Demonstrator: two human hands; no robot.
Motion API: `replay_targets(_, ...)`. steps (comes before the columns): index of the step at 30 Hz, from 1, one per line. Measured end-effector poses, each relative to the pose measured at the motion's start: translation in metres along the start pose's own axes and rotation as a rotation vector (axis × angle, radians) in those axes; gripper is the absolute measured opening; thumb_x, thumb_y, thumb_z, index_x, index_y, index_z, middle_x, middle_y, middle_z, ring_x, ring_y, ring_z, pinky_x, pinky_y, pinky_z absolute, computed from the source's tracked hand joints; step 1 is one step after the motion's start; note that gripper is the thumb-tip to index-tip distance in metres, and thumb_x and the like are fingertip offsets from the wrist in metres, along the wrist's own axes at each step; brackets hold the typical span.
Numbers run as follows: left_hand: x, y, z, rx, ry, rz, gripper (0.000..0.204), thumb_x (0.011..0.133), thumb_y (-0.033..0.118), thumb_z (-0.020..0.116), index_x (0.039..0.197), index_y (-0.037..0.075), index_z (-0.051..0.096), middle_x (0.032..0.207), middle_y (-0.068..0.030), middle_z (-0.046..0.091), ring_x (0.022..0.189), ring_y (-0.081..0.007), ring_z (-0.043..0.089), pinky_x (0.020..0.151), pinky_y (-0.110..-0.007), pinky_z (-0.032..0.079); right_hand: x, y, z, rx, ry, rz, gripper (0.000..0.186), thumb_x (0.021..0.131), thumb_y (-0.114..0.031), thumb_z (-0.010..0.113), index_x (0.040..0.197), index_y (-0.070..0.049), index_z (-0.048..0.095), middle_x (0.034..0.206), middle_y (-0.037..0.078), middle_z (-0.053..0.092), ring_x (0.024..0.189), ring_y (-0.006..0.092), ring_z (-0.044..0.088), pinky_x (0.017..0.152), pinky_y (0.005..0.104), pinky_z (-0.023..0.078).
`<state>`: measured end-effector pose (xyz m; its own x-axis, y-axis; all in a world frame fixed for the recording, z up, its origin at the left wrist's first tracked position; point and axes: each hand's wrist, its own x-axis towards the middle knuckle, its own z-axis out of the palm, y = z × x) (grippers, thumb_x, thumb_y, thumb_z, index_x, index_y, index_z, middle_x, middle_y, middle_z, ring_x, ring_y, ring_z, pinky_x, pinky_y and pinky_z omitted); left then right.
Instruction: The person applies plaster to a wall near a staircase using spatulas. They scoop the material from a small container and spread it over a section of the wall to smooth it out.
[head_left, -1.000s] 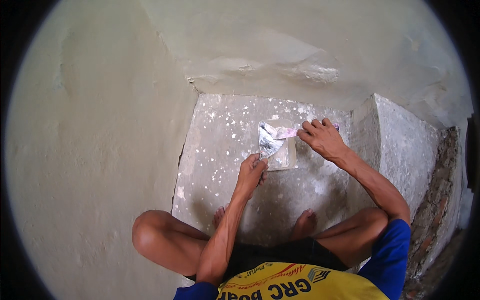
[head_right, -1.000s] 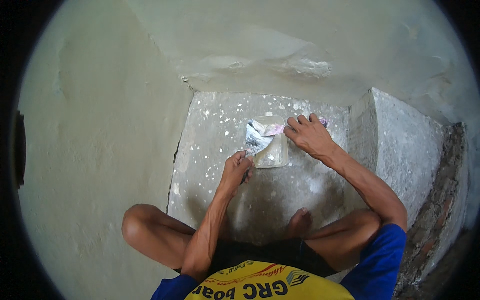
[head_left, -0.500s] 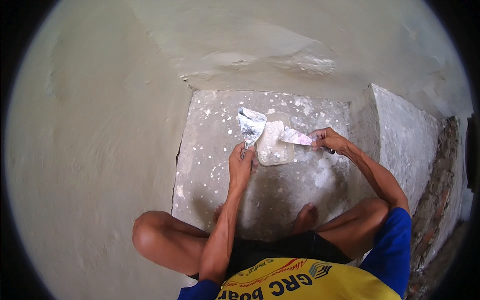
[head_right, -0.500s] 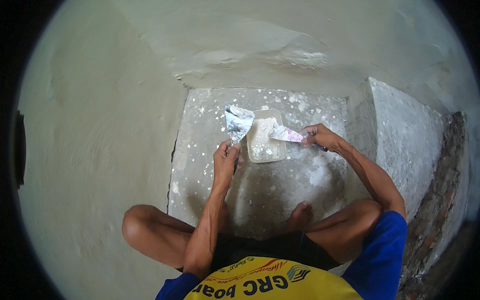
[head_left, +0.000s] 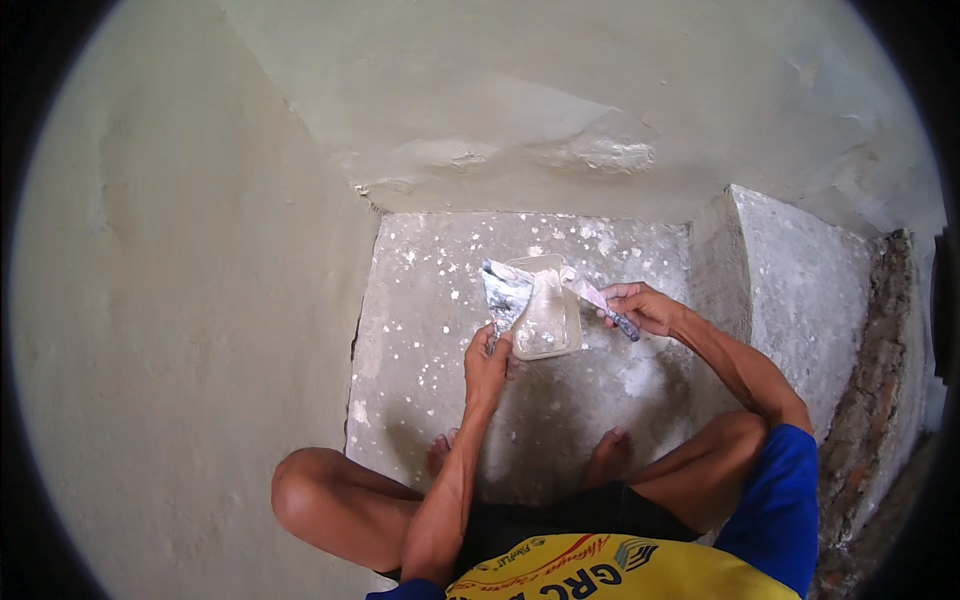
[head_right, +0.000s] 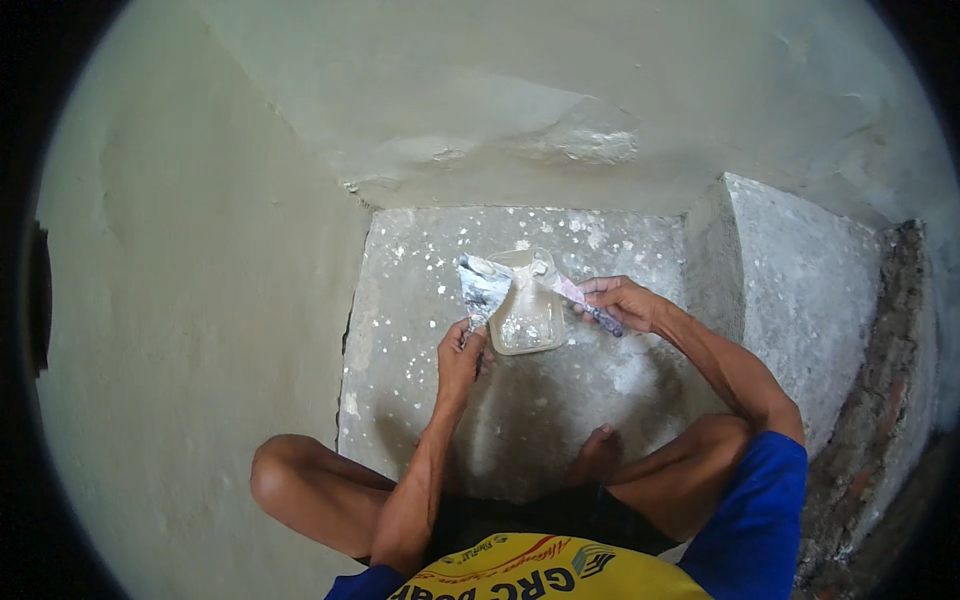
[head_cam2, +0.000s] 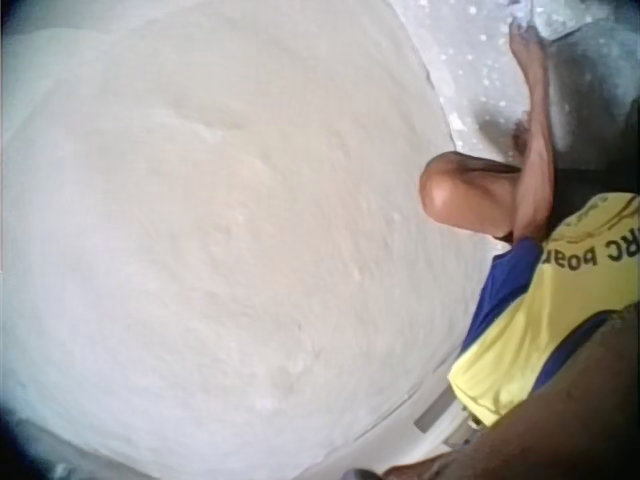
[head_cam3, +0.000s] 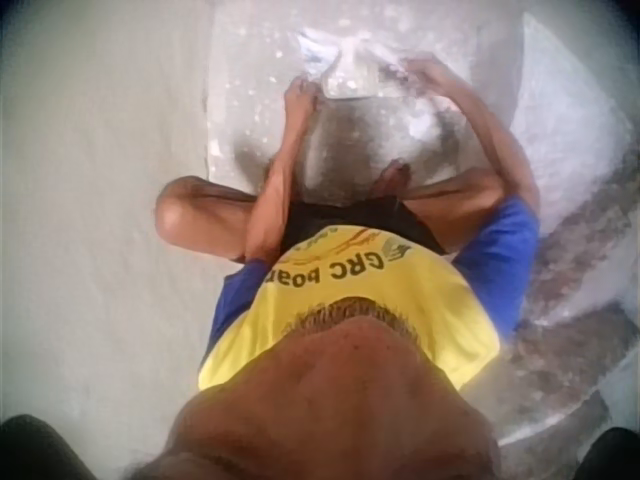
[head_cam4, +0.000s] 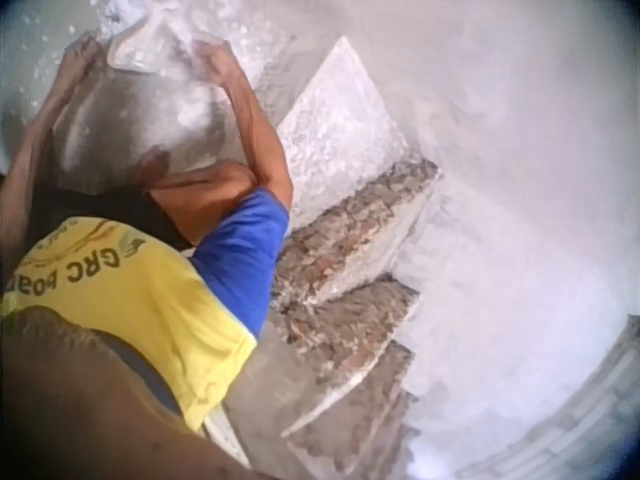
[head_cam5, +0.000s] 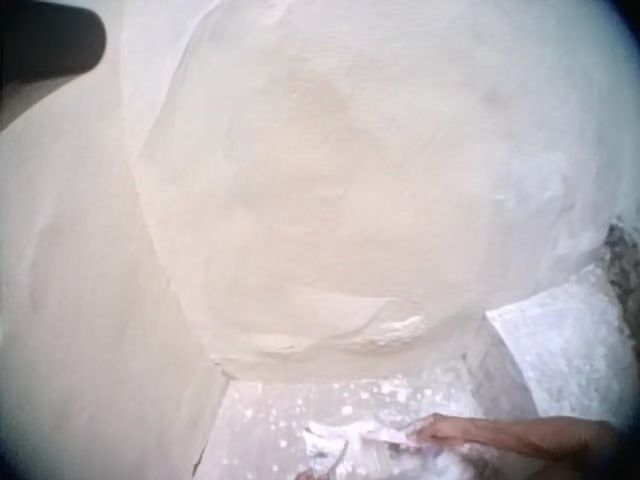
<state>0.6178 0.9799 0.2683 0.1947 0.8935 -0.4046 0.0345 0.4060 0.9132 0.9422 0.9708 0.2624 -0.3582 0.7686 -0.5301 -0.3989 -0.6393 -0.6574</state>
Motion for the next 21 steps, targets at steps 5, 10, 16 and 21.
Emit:
replay_targets(5,0.006,-0.026,0.001,0.062,-0.030,-0.013,0.039,0.092,0.022,0.062,0.119,-0.005,0.055,0.071,-0.0028,0.061,0.059,-0.0096,0.058,0.049,-0.023,0.045,-0.018,-0.043,0.012,-0.413,0.198,-0.111,0.030,0.087,-0.007,0.065,0.116,0.004,0.062,0.096,0.008,0.067,0.081,0.0110,0.063,0.073,0.0229,0.052)
replay_targets(10,0.011,-0.044,0.010,0.156,-0.081,-0.047,0.034,0.090,0.018,0.065,0.114,-0.004,0.053,0.075,-0.0051,0.065,0.055,-0.0086,0.056,0.048,-0.023,0.042,-0.037,-0.093,0.007,-1.057,0.431,-0.383,0.037,0.083,-0.016,0.069,0.116,0.001,0.065,0.083,0.005,0.061,0.070,0.0130,0.054,0.062,0.0308,0.044)
replay_targets(16,0.016,-0.063,0.010,0.176,-0.134,-0.145,0.040,0.090,0.018,0.063,0.121,-0.004,0.047,0.080,-0.0088,0.065,0.062,-0.0147,0.062,0.051,-0.027,0.049,-0.045,-0.131,0.030,-1.613,0.706,-0.566,0.035,0.088,-0.022,0.059,0.116,-0.003,0.066,0.088,0.018,0.062,0.081,0.0334,0.061,0.075,0.0431,0.048)
replay_targets(21,0.015,-0.054,0.013,0.016,-0.176,-0.198,0.036,0.091,0.019,0.059,0.117,-0.001,0.045,0.089,-0.0119,0.065,0.069,-0.0186,0.065,0.055,-0.030,0.051,-0.036,-0.133,0.029,-1.730,0.793,-0.593,0.027,0.090,-0.020,0.056,0.110,-0.004,0.067,0.089,0.017,0.060,0.085,0.0352,0.062,0.078,0.0467,0.049)
